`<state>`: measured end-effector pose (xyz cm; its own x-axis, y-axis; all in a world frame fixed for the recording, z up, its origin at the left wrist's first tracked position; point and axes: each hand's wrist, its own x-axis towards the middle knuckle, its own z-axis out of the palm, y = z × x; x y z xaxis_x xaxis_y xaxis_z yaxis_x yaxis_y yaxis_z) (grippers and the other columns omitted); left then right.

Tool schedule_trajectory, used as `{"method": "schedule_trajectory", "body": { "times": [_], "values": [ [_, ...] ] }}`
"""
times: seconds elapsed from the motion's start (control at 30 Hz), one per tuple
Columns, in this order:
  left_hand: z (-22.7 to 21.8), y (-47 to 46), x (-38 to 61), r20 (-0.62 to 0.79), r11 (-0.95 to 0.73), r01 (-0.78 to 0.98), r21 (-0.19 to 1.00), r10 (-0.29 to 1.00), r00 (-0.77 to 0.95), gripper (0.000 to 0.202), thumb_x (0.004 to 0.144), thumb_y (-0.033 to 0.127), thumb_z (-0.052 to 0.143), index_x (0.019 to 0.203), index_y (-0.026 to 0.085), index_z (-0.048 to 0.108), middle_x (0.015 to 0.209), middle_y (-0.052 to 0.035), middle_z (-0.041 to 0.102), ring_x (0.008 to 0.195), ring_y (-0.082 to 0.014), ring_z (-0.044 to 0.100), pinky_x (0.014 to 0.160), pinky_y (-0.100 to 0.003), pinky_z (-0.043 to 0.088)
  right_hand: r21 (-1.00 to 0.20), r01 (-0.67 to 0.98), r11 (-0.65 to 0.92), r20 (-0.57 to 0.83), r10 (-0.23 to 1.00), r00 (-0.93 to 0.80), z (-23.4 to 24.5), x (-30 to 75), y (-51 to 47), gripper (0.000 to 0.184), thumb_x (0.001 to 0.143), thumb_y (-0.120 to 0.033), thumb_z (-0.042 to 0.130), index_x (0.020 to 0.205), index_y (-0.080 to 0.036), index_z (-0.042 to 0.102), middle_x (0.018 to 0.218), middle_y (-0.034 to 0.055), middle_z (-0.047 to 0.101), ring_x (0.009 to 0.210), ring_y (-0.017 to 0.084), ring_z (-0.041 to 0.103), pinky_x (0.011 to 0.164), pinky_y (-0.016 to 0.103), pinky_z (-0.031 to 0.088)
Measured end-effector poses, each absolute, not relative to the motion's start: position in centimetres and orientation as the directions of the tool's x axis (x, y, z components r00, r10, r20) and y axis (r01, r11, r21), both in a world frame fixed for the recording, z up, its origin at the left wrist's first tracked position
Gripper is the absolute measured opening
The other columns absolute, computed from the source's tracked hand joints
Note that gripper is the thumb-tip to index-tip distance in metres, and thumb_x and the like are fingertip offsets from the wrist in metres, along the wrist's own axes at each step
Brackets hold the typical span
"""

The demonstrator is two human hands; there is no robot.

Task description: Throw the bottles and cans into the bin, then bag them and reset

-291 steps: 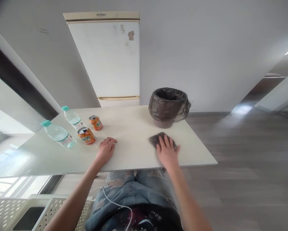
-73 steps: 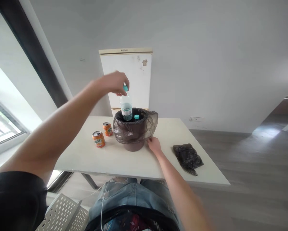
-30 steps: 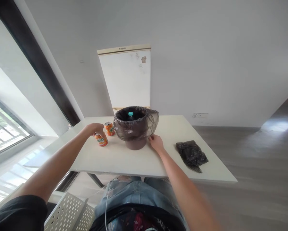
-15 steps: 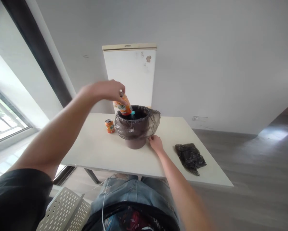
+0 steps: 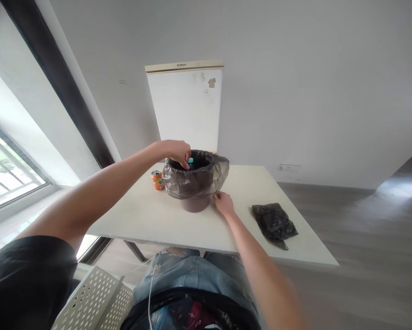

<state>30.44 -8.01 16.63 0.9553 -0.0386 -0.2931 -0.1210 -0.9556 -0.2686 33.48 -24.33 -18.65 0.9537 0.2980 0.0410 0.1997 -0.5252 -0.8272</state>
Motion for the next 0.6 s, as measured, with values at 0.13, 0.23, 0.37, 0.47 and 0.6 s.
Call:
{"method": "schedule_trajectory", "body": {
  "times": [0.13,0.23,0.37,0.47,0.6],
  "values": [
    [18.6,-1.6,31.1,0.143,-0.995,0.019,-0.095,0.005,0.99,0.022,0.073,0.036,0.084,0.087,0.02,0.081,0.093,-0.0102,0.078,0.1,-0.0316,0.071,0.094,-0.042,0.052,-0.832,0.214,-0.511,0.059,0.302,0.951,-18.6,33.4,-24.3,0.025,0.092,-0.034,0.048,0.07,-0.022,0.053,0.073,0.0047,0.065,0.069,0.019,0.057,0.059,0.028,0.028],
    [17.5,4.1,31.3,0.123,-0.96,0.258,-0.111,0.244,0.962,0.034,0.059,0.038,0.095,0.08,0.017,0.077,0.087,-0.0135,0.075,0.111,-0.0409,0.068,0.099,-0.049,0.052,-0.835,0.225,-0.503,0.071,0.306,0.949,-18.5,33.3,-24.3,0.025,0.091,-0.034,0.048,0.07,-0.022,0.053,0.073,0.0045,0.065,0.068,0.019,0.056,0.059,0.028,0.029],
    [12.8,9.0,30.1,-0.189,-0.912,0.378,-0.161,0.404,0.895,0.075,0.049,0.045,0.1,0.115,0.017,0.078,0.132,-0.0227,0.071,0.129,-0.0484,0.06,0.105,-0.055,0.05,-0.834,0.231,-0.501,0.079,0.305,0.949,-18.4,33.4,-24.3,0.025,0.091,-0.035,0.048,0.069,-0.022,0.053,0.072,0.0046,0.064,0.066,0.019,0.054,0.059,0.028,0.029],
    [9.2,10.2,29.3,-0.299,-0.925,0.358,-0.126,0.38,0.875,0.1,0.052,0.048,0.099,0.143,0.023,0.065,0.156,-0.0222,0.056,0.138,-0.0459,0.054,0.105,-0.051,0.052,-0.833,0.231,-0.503,0.08,0.304,0.949,-18.5,33.4,-24.3,0.026,0.091,-0.036,0.048,0.07,-0.022,0.054,0.071,0.0044,0.064,0.065,0.019,0.054,0.058,0.028,0.028],
    [6.2,10.5,29.1,-0.329,-0.926,0.362,-0.103,0.375,0.867,0.084,0.056,0.04,0.095,0.135,0.023,0.07,0.145,-0.0198,0.064,0.127,-0.0394,0.063,0.094,-0.044,0.058,-0.828,0.235,-0.509,0.08,0.307,0.948,-18.5,33.4,-24.4,0.028,0.091,-0.037,0.048,0.069,-0.022,0.053,0.07,0.0048,0.063,0.065,0.019,0.054,0.057,0.028,0.027]
  ]
}}
